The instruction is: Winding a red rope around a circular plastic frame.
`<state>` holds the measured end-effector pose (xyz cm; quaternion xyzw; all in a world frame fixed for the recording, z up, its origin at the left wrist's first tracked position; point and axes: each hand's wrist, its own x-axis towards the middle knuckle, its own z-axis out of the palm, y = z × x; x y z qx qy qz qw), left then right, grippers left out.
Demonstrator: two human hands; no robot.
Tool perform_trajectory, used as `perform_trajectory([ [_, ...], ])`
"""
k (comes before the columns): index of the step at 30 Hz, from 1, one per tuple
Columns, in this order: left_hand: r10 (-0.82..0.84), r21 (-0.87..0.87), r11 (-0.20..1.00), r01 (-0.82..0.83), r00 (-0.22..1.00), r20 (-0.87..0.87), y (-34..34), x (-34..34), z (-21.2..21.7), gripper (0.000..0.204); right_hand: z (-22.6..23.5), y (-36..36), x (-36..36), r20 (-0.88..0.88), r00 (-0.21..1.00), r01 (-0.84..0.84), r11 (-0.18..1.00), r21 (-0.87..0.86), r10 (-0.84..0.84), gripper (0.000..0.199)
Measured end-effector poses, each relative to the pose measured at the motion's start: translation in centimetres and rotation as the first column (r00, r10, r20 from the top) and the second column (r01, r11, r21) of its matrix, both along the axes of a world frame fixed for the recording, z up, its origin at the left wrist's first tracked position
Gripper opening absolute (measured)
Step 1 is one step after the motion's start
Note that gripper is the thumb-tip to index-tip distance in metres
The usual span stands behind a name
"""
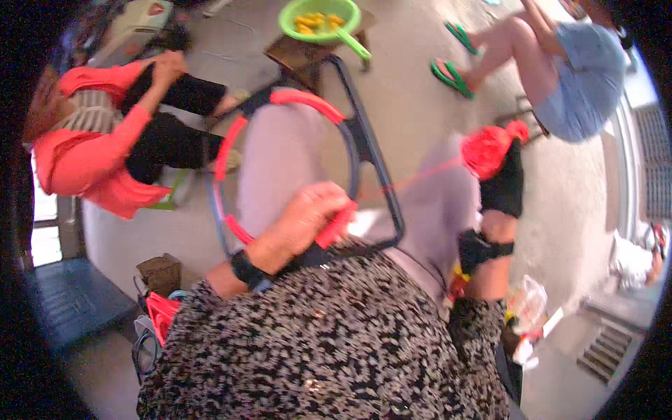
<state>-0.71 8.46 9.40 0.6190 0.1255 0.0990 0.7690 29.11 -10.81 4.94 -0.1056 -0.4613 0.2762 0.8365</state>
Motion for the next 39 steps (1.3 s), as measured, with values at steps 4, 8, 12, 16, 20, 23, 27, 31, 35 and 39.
perform_trajectory([
  [4, -0.212, -0.236, 0.954, 0.187, 0.973, -0.087, -7.9, 1.6, -7.2, 0.016, -1.9, -0.9, -3.3, 0.094, 0.987, 0.149, 0.972, -0.181, -0.134, 0.03],
  [8, -0.426, -0.454, 0.805, 0.383, 0.905, 0.007, -14.5, 2.9, -12.5, 0.016, -1.5, -4.5, -6.0, 0.318, 0.884, 0.446, 0.818, -0.362, -0.342, 0.026],
  [12, -0.477, -0.5, 0.761, 0.414, 0.879, 0.002, -16.0, 2.7, -13.4, 0.016, -2.0, -7.7, -8.5, 0.536, 0.713, 0.695, 0.56, -0.451, -0.452, 0.023],
  [16, -0.491, -0.523, 0.751, 0.403, 0.87, -0.035, -15.9, 1.8, -14.1, 0.014, -2.9, -9.8, -11.4, 0.733, 0.521, 0.853, 0.264, -0.449, -0.437, 0.02],
  [20, -0.466, -0.508, 0.774, 0.379, 0.883, -0.05, -17.0, 1.4, -14.8, 0.011, -3.3, -12.8, -14.2, 0.893, 0.296, 0.938, -0.073, -0.339, -0.339, 0.018],
  [23, -0.437, -0.312, 0.865, 0.394, 0.896, -0.08, -17.5, 1.1, -17.4, 0.013, -1.4, -12.3, -17.0, 0.977, 0.211, 0.956, -0.208, -0.205, 0.007, 0.017],
  [27, -0.363, -0.048, 0.932, 0.36, 0.916, -0.172, -18.4, 0.5, -16.3, 0.022, -1.4, -10.5, -17.9, 0.852, -0.358, 0.931, 0.21, 0.297, 0.381, 0.02],
  [31, -0.277, 0.181, 0.94, 0.288, 0.957, -0.081, -19.3, 0.7, -17.5, 0.027, -3.6, -10.6, -18.3, 0.871, -0.334, 0.902, 0.39, 0.185, 0.359, 0.019],
  [35, -0.377, 0.07, 0.921, 0.383, 0.923, -0.081, -19.4, 0.5, -16.8, 0.023, -3.1, -11.6, -19.2, 0.922, -0.205, 0.955, 0.274, 0.114, 0.33, 0.033],
  [39, -0.486, -0.027, 0.874, 0.485, 0.872, -0.052, -19.5, 1.1, -17.7, 0.017, -2.0, -15.8, -20.1, 0.968, 0.167, 0.981, 0.068, -0.182, 0.188, 0.045],
])
